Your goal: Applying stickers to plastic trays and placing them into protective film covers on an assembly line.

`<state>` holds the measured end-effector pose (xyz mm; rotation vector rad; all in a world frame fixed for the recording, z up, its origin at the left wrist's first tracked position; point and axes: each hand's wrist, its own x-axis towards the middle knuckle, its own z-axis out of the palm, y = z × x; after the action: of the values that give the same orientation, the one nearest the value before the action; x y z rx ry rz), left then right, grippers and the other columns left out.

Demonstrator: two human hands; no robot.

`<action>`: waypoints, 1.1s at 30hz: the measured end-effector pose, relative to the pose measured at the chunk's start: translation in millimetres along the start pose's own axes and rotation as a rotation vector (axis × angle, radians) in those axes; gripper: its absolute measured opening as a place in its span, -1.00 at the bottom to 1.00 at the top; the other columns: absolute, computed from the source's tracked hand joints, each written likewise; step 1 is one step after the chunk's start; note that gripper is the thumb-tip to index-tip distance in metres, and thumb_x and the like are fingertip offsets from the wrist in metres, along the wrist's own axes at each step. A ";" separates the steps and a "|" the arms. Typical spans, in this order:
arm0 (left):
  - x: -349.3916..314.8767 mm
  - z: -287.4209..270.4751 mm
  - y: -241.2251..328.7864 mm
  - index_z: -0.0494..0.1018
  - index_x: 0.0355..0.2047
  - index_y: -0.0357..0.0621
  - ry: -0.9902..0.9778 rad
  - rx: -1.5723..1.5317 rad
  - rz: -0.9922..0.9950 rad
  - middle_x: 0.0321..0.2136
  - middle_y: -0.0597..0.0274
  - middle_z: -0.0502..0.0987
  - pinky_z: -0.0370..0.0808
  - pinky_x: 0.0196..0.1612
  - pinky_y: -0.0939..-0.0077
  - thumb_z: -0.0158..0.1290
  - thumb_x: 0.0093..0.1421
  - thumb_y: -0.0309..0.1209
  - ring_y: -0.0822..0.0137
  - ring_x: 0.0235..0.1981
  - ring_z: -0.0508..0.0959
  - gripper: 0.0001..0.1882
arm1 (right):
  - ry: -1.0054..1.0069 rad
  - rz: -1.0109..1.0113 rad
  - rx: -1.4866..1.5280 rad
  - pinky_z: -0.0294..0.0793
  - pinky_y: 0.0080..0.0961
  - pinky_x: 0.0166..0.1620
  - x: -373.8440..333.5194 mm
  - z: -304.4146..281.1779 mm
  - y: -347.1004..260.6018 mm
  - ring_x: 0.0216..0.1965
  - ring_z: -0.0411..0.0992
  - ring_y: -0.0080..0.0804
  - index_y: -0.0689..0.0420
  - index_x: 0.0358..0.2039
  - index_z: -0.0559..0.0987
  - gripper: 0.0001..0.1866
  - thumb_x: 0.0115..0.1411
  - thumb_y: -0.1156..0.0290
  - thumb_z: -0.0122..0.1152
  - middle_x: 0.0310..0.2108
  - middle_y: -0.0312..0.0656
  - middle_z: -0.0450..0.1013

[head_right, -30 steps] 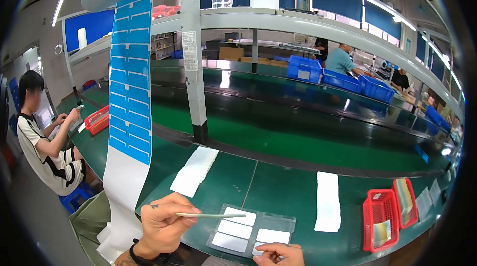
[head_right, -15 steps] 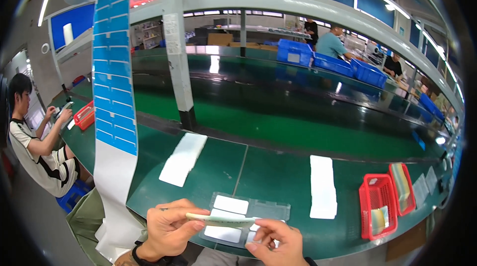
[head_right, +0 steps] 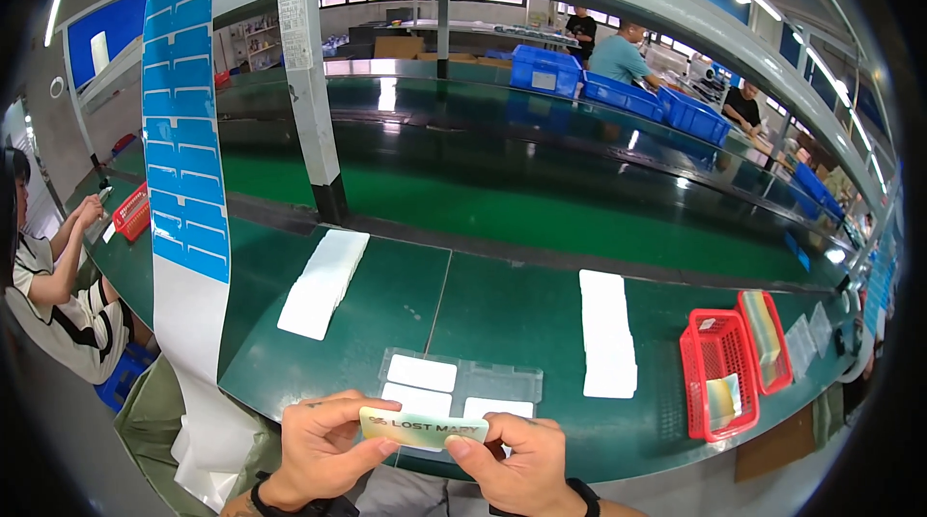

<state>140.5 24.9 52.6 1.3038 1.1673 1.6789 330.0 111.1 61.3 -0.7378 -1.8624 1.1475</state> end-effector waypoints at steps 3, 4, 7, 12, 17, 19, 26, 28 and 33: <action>-0.7 -0.8 -2.6 0.51 -0.09 -0.54 0.001 -0.026 -0.030 -0.34 0.06 0.57 0.49 -0.13 0.52 0.19 0.09 -0.72 0.39 -0.26 0.58 -0.66 | 0.000 0.056 0.051 0.28 -0.69 -0.51 -2.0 2.4 3.3 -0.58 0.32 -0.73 0.22 -0.52 0.56 -0.80 0.21 0.43 0.31 -0.63 -0.40 0.45; -0.5 -0.2 -2.0 0.51 -0.09 -0.54 0.001 -0.027 -0.033 -0.33 0.06 0.57 0.49 -0.13 0.52 0.19 0.09 -0.72 0.38 -0.26 0.58 -0.66 | 0.000 0.057 0.050 0.28 -0.69 -0.51 -2.5 2.7 5.3 -0.58 0.32 -0.73 0.22 -0.52 0.56 -0.80 0.21 0.43 0.31 -0.63 -0.40 0.45; -0.4 -1.4 -1.4 0.51 -0.09 -0.54 0.001 -0.018 -0.024 -0.32 0.05 0.58 0.50 -0.11 0.51 0.19 0.09 -0.72 0.37 -0.24 0.59 -0.67 | -0.017 0.055 0.063 0.28 -0.71 -0.51 -1.6 3.9 7.7 -0.58 0.32 -0.75 0.21 -0.50 0.56 -0.82 0.21 0.44 0.30 -0.63 -0.41 0.45; -2.2 -3.1 -4.4 0.51 -0.09 -0.54 -0.011 -0.024 -0.006 -0.30 0.03 0.58 0.50 -0.08 0.50 0.18 0.08 -0.74 0.35 -0.21 0.59 -0.66 | 0.015 0.085 0.113 0.26 -0.71 -0.53 -1.5 7.7 2.7 -0.60 0.29 -0.76 0.20 -0.53 0.54 -0.80 0.21 0.45 0.30 -0.64 -0.42 0.43; -3.2 -3.8 -5.9 0.50 -0.07 -0.54 -0.019 -0.056 -0.019 -0.26 0.01 0.58 0.49 -0.06 0.48 0.17 0.08 -0.74 0.34 -0.18 0.59 -0.64 | -0.003 0.133 0.300 0.29 -0.69 -0.61 -6.7 4.5 16.8 -0.66 0.35 -0.65 0.31 -0.51 0.52 -0.75 0.20 0.41 0.32 -0.64 -0.20 0.48; -3.2 -4.6 -6.8 0.50 -0.07 -0.54 -0.014 -0.056 -0.034 -0.26 0.00 0.58 0.49 -0.06 0.48 0.18 0.08 -0.74 0.34 -0.18 0.59 -0.64 | -0.016 0.107 0.285 0.30 -0.67 -0.62 -5.3 5.0 17.8 -0.67 0.35 -0.65 0.29 -0.56 0.48 -0.70 0.24 0.39 0.29 -0.65 -0.18 0.47; -3.5 -4.0 -8.4 0.49 -0.06 -0.54 -0.013 -0.074 -0.041 -0.26 0.02 0.58 0.49 -0.06 0.48 0.17 0.08 -0.74 0.34 -0.18 0.58 -0.63 | -0.043 0.095 0.216 0.29 -0.68 -0.62 -2.6 4.2 15.5 -0.68 0.34 -0.65 0.28 -0.57 0.49 -0.72 0.22 0.43 0.28 -0.66 -0.19 0.47; -2.2 -4.4 -9.5 0.49 -0.06 -0.54 -0.015 -0.072 -0.045 -0.27 0.02 0.57 0.49 -0.06 0.48 0.17 0.08 -0.74 0.34 -0.18 0.58 -0.63 | -0.064 0.081 0.172 0.29 -0.68 -0.62 -0.5 4.3 15.5 -0.68 0.34 -0.65 0.28 -0.57 0.49 -0.73 0.22 0.43 0.27 -0.66 -0.19 0.47; -1.0 -4.8 -13.9 0.49 -0.05 -0.54 -0.029 -0.086 -0.042 -0.26 0.01 0.57 0.49 -0.05 0.47 0.16 0.09 -0.74 0.33 -0.17 0.58 -0.63 | -0.070 0.112 0.183 0.30 -0.68 -0.62 0.3 3.0 17.7 -0.68 0.35 -0.65 0.27 -0.59 0.49 -0.72 0.22 0.44 0.27 -0.67 -0.19 0.47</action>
<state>136.1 27.7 38.9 1.2387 1.0865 1.6564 328.4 117.5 44.6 -0.7133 -1.7622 1.4104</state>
